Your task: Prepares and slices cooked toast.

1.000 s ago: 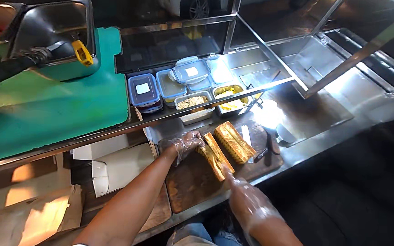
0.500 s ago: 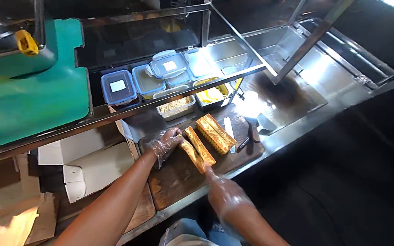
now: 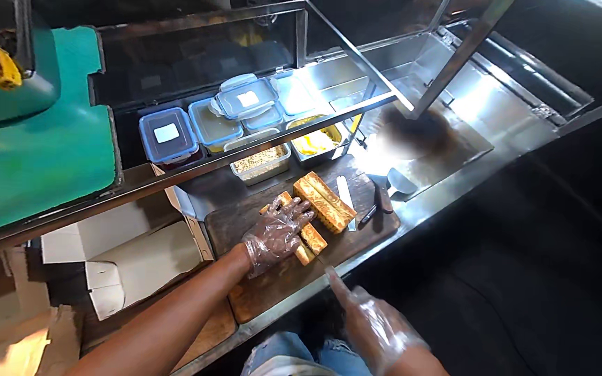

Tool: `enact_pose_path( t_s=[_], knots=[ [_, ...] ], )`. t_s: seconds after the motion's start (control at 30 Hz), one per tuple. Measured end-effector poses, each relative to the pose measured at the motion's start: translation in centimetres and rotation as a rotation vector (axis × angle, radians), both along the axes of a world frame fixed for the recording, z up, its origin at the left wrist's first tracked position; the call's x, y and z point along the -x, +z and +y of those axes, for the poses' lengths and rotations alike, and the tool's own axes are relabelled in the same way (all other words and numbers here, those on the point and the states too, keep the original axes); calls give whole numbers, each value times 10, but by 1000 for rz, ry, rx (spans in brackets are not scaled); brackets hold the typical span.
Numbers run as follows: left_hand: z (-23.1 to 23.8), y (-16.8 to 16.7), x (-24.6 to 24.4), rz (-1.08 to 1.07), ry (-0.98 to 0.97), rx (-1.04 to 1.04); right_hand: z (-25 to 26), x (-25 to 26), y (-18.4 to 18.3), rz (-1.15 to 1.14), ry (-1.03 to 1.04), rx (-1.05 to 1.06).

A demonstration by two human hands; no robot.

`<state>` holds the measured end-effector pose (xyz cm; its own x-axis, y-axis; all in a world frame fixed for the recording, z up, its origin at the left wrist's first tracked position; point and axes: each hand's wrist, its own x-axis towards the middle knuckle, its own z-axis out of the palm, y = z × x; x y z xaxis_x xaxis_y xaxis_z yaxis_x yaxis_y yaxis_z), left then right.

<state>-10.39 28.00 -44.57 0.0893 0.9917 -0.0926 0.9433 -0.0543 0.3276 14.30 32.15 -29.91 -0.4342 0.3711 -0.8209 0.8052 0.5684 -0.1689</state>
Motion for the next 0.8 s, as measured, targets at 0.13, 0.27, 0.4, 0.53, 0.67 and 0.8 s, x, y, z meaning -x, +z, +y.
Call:
enact_pose_path(
  t_s=[0.13, 0.27, 0.4, 0.53, 0.67, 0.8],
  knots=[
    [-3, -3, -1, -16, 2, -27, -3, -6, -38, 66, -28, -5],
    [-6, 11, 29, -106, -133, 26, -9, -59, -27, 231, -5, -116],
    [6, 20, 56, -103, -322, 57, -16, -146, -43, 710, -34, -455],
    [35, 18, 51, 78, -485, 89, 11, -121, -97, 708, -9, -521],
    [66, 31, 48, 71, -451, 410, 44, -78, -101, 376, -47, -198],
    [56, 37, 71, -689, 15, 915, 62, -64, -99, 323, -62, -148]
  ],
)
